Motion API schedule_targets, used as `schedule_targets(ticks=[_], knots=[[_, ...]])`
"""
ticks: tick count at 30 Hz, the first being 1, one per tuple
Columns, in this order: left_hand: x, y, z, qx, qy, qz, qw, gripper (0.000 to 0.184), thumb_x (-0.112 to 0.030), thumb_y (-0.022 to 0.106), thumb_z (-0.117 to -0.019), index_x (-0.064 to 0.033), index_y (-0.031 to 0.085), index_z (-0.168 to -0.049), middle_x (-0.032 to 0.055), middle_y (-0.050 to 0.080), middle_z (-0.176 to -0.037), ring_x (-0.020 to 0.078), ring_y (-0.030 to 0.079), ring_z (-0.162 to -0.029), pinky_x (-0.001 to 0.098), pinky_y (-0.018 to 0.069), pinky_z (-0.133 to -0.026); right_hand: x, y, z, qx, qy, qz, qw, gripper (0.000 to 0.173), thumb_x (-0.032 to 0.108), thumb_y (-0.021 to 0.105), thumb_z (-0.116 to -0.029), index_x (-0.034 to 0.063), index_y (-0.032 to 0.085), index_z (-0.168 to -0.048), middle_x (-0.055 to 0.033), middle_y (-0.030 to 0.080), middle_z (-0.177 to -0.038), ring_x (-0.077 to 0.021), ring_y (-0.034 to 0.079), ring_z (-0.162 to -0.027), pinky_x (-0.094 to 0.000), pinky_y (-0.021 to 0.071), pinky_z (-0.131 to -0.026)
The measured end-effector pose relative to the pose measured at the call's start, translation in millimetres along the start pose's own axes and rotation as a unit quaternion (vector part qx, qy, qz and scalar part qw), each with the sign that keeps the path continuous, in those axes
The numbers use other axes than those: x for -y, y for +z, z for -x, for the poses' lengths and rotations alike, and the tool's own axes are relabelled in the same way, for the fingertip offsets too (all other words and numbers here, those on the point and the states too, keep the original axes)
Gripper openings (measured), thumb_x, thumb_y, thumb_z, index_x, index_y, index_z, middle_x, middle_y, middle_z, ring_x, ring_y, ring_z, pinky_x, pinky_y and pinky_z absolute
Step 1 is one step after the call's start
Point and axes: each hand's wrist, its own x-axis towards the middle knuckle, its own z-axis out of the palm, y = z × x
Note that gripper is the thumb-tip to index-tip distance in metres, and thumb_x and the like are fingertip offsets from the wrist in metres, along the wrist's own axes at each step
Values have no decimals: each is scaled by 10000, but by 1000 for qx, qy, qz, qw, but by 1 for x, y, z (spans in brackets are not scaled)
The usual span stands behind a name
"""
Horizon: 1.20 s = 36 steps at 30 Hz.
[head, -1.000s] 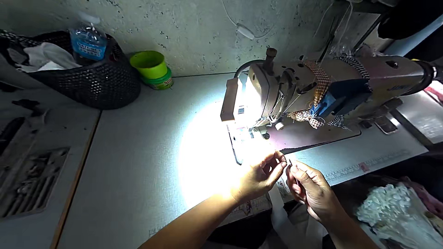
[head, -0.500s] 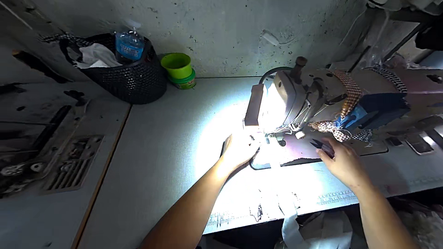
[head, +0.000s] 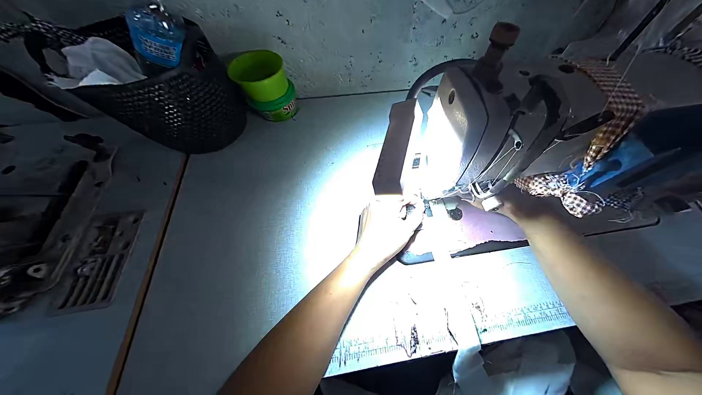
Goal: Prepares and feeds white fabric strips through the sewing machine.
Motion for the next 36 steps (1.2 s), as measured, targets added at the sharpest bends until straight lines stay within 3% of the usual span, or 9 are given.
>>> schedule_targets(ticks=[5, 8, 10, 14, 16, 22, 25, 30, 36], knots=[[4, 7, 1, -46, 13, 45, 998, 99, -228, 733, -920, -139, 711, -882, -65, 569, -667, 11, 522, -592, 204, 455, -557, -19, 26, -14, -75, -59, -41, 995, 283, 59, 629, -986, -165, 652, -1157, -361, 645, -1185, -480, 615, -1152, -590, 444, -998], [2, 8, 1, -18, 9, 95, 995, 51, -141, 692, -950, -114, 726, -923, -76, 548, -666, -26, 489, -574, 138, 412, -532, -5, 20, -4, -139, -89, -59, 985, 241, 17, 696, -895, -174, 687, -1042, -360, 682, -1073, -466, 653, -1060, -555, 466, -933], [4, 10, -1, -21, 7, 77, 997, 58, -176, 701, -951, -138, 744, -948, -88, 587, -663, -30, 524, -562, 154, 446, -520, 14, -2, 7, -83, -24, -93, 992, 215, -43, 630, -936, -198, 660, -1083, -371, 657, -1138, -447, 615, -1127, -490, 428, -1006], [14, 15, -2, -21, -4, 73, 997, 99, -235, 694, -969, -157, 756, -964, -90, 587, -629, 11, 537, -536, 217, 470, -510, 15, -4, 3, -81, -29, -134, 987, 150, -88, 627, -904, -138, 704, -1024, -293, 700, -1039, -324, 638, -1027, -360, 452, -954], [11, 14, -1, -26, -6, 87, 996, 83, -203, 703, -963, -138, 754, -950, -80, 563, -603, 9, 498, -496, 191, 432, -466, 14, 0, 1, -97, -34, -147, 984, 175, -108, 571, -930, -162, 693, -1044, -330, 691, -1065, -372, 632, -1071, -387, 434, -989], [5, 11, 4, -24, -26, 71, 997, 192, -237, 690, -976, -167, 672, -799, -87, 431, -526, 13, 385, -410, 175, 344, -388, 9, 6, -2, -124, -7, -229, 966, 240, -28, 560, -982, -155, 663, -1159, -294, 690, -1139, -264, 623, -1130, -294, 414, -1023], [4, 12, 4, -33, -10, 70, 997, 225, -211, 689, -974, -159, 650, -759, -96, 429, -521, 0, 372, -412, 163, 329, -391, 6, 14, -5, -177, -32, -265, 947, 179, -60, 598, -926, -156, 688, -1048, -261, 704, -996, -187, 629, -964, -231, 440, -901], [4, 11, 3, -35, -1, 66, 997, 192, -202, 701, -964, -146, 673, -783, -100, 420, -522, -9, 353, -417, 152, 307, -400, 3, 8, -5, -120, -24, -216, 969, 258, 7, 572, -987, -144, 665, -1174, -298, 683, -1160, -295, 621, -1146, -339, 416, -1022], [4, 11, 2, -32, 0, 86, 996, 236, -191, 684, -968, -149, 637, -740, -94, 405, -508, 0, 346, -404, 159, 304, -387, -4, 16, -11, -162, -68, -245, 953, 176, -12, 613, -950, -124, 701, -1053, -241, 706, -980, -192, 636, -946, -274, 457, -885]])
